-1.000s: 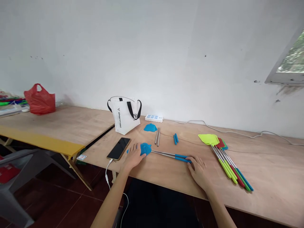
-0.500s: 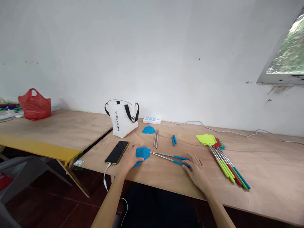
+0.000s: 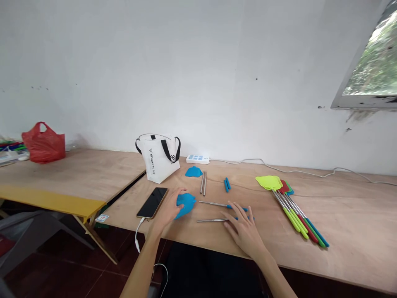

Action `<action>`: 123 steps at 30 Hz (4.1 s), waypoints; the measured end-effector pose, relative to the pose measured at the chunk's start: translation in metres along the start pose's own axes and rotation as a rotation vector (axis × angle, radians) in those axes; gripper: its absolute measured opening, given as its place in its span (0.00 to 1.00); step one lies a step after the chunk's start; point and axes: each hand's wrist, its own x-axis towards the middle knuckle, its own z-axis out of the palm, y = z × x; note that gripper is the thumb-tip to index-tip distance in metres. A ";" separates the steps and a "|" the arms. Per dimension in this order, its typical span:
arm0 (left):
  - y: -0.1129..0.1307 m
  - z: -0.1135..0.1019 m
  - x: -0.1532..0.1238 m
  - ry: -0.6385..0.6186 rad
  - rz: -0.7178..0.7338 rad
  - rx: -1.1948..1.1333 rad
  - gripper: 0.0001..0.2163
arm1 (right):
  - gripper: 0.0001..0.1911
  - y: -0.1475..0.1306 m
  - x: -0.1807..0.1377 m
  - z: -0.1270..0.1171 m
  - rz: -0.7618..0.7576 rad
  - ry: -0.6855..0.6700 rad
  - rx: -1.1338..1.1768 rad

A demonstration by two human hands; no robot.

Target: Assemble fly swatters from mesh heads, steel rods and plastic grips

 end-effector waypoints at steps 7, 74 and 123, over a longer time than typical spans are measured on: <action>0.027 -0.004 -0.004 0.040 0.014 -0.336 0.11 | 0.12 -0.042 0.000 -0.001 -0.113 -0.002 0.048; 0.100 0.046 -0.020 0.075 -0.017 -0.795 0.17 | 0.35 -0.015 0.002 -0.055 0.229 0.145 0.020; 0.082 0.064 -0.025 0.217 0.128 -0.741 0.18 | 0.19 -0.010 -0.002 -0.058 -0.045 0.036 0.169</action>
